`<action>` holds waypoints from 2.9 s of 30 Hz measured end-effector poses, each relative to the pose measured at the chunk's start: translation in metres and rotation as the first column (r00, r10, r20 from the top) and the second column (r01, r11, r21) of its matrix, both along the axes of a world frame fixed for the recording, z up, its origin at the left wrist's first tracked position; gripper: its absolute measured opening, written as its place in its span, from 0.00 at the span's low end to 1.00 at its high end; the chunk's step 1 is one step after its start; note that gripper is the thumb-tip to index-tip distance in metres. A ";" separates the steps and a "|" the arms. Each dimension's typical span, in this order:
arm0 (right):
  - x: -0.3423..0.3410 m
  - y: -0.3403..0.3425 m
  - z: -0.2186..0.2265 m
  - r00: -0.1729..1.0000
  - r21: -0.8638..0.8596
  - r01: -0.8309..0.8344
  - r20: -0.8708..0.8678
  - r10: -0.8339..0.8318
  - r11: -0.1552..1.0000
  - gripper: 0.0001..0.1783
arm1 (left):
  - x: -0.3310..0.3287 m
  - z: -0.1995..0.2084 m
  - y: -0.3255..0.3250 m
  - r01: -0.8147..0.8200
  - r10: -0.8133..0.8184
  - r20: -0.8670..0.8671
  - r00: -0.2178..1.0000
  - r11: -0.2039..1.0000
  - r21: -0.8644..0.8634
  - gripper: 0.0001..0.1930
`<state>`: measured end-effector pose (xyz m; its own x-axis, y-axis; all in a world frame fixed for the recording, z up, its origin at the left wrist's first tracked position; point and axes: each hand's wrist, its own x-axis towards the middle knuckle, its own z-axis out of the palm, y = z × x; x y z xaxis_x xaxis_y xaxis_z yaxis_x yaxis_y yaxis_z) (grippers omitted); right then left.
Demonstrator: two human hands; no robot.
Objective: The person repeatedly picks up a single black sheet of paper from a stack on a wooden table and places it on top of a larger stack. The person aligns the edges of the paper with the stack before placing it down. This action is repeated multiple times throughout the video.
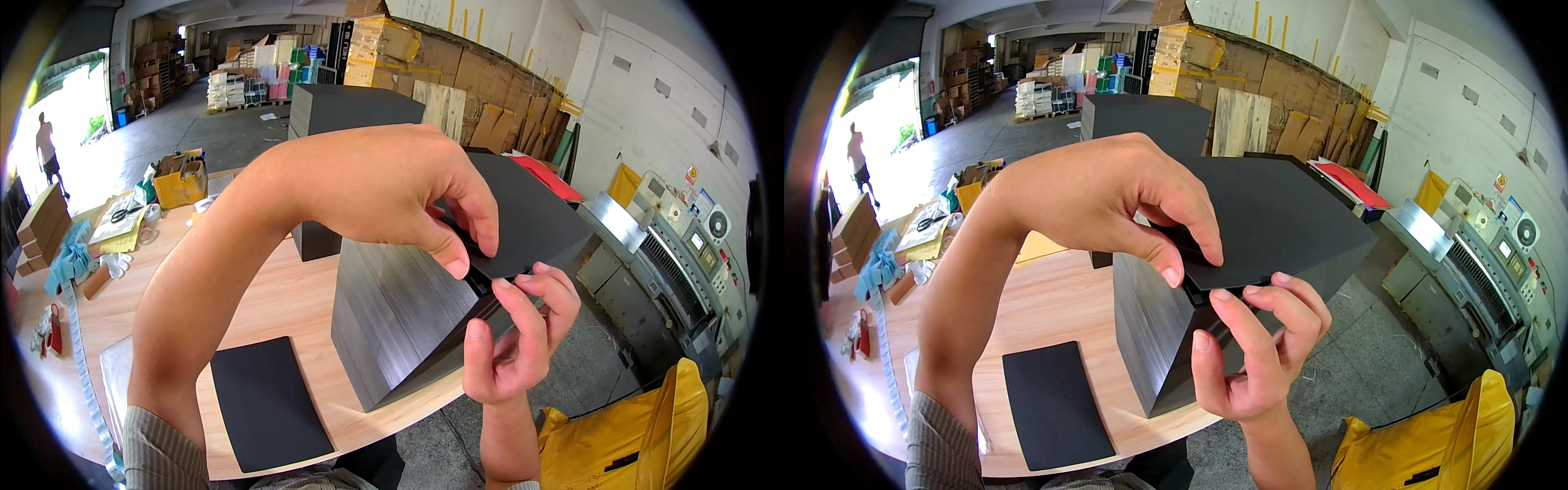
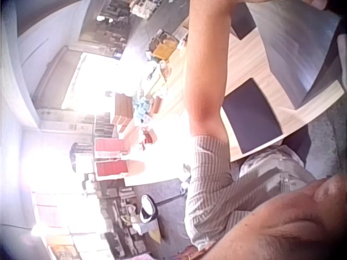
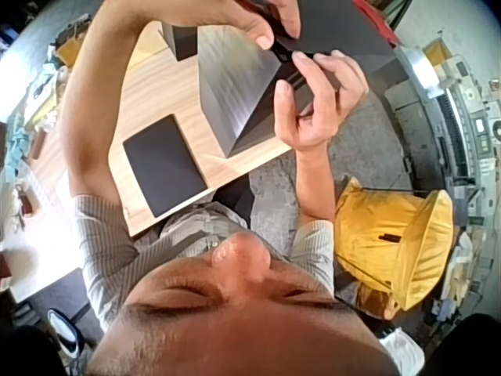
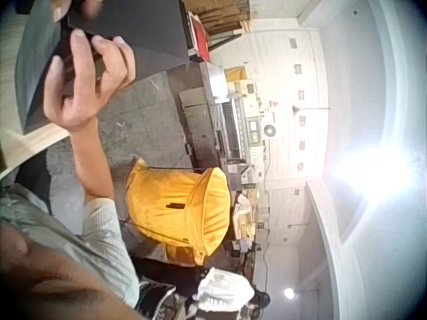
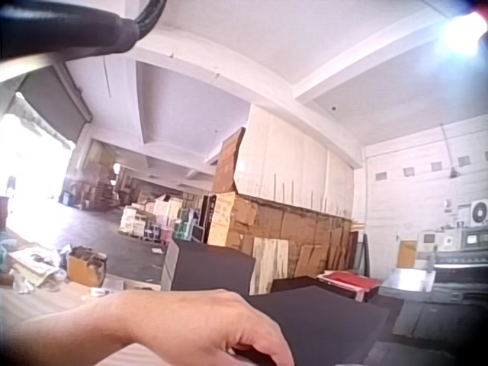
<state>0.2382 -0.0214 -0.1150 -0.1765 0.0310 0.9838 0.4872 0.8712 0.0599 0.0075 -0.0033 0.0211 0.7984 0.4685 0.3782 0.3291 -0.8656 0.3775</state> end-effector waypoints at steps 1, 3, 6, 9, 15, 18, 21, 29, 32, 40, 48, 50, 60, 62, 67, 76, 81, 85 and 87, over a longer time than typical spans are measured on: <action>-0.001 0.001 -0.001 1.000 0.004 -0.005 -0.011 0.005 1.000 0.19 | -0.001 -0.002 0.002 0.002 -0.002 0.002 1.000 1.000 -0.002 0.14; 0.000 0.001 -0.004 1.000 0.021 -0.014 -0.024 0.014 1.000 0.20 | -0.001 -0.004 0.003 0.011 -0.012 0.015 1.000 1.000 0.009 0.13; 0.005 0.000 -0.007 1.000 0.057 -0.017 -0.011 0.017 0.998 0.20 | -0.001 -0.004 0.003 0.019 -0.020 0.023 1.000 1.000 0.016 0.12; 0.003 -0.002 -0.003 1.000 0.023 0.009 0.005 -0.009 1.000 0.21 | -0.002 -0.004 -0.002 0.010 -0.010 0.032 0.999 1.000 -0.006 0.11; 0.002 -0.003 0.005 0.999 -0.080 0.049 0.005 -0.049 0.996 0.22 | -0.003 -0.009 -0.004 -0.023 0.022 0.038 0.999 0.999 0.026 0.13; 0.003 -0.007 0.007 0.998 -0.091 0.055 0.018 -0.053 0.994 0.24 | -0.001 -0.015 -0.010 -0.043 0.031 0.059 0.998 0.976 0.216 0.17; 0.001 -0.010 0.009 0.996 -0.113 0.085 0.032 -0.082 0.990 0.27 | 0.004 -0.015 -0.015 -0.087 0.071 0.065 0.995 0.950 0.299 0.21; 0.003 -0.014 0.014 0.994 -0.142 0.104 0.047 -0.098 0.984 0.30 | 0.012 -0.023 -0.012 -0.231 0.197 0.126 0.972 0.890 0.393 0.16; 0.020 -0.006 0.019 0.989 -0.208 0.014 -0.140 -0.043 0.978 0.22 | 0.018 -0.026 -0.019 -0.345 0.300 0.172 0.938 0.778 0.526 0.13; 0.072 0.034 0.094 0.878 -0.770 -0.444 -0.476 0.051 0.458 0.45 | 0.026 -0.036 -0.014 -0.499 0.301 0.400 0.866 0.470 0.728 0.16; 0.049 0.037 0.135 0.768 -0.696 -0.640 -0.600 0.225 0.326 0.14 | 0.017 -0.034 -0.066 -0.395 0.212 0.393 0.895 -0.035 0.918 0.13; 0.018 0.025 0.134 0.657 -0.584 -0.754 -0.678 0.330 0.301 0.08 | 0.000 -0.043 -0.094 -0.400 0.230 0.405 0.885 -0.068 0.914 0.13; -0.151 -0.073 0.045 0.349 -0.481 -0.871 -0.748 0.565 -0.098 0.17 | -0.077 -0.153 -0.284 -0.583 0.751 0.281 0.598 0.167 0.795 0.12; -0.176 -0.095 -0.011 0.362 -0.489 -0.858 -0.795 0.487 -0.160 0.22 | -0.072 -0.189 -0.308 -0.643 0.819 0.199 0.538 0.247 0.725 0.14; -0.173 -0.072 -0.184 0.631 -0.698 -0.579 -0.711 0.311 -0.422 0.30 | -0.051 -0.310 -0.318 -0.740 0.843 0.023 0.537 0.458 0.493 0.17; -0.155 -0.026 -0.302 0.797 -0.785 -0.287 -0.513 0.317 -0.549 0.31 | -0.026 -0.412 -0.317 -0.849 0.860 -0.023 0.510 0.507 0.146 0.31; -0.163 -0.024 -0.305 0.873 -0.958 -0.012 -0.150 0.465 -0.288 0.34 | -0.054 -0.416 -0.341 -0.985 0.978 -0.134 0.162 0.151 -0.089 0.48; -0.169 -0.035 -0.296 0.899 -0.982 0.028 -0.057 0.433 -0.186 0.34 | -0.053 -0.441 -0.349 -0.983 0.977 -0.144 0.158 0.141 -0.116 0.49; -0.168 -0.029 -0.303 0.874 -0.982 0.153 0.081 0.479 -0.113 0.34 | -0.053 -0.447 -0.348 -0.980 0.977 -0.117 0.179 0.167 -0.106 0.49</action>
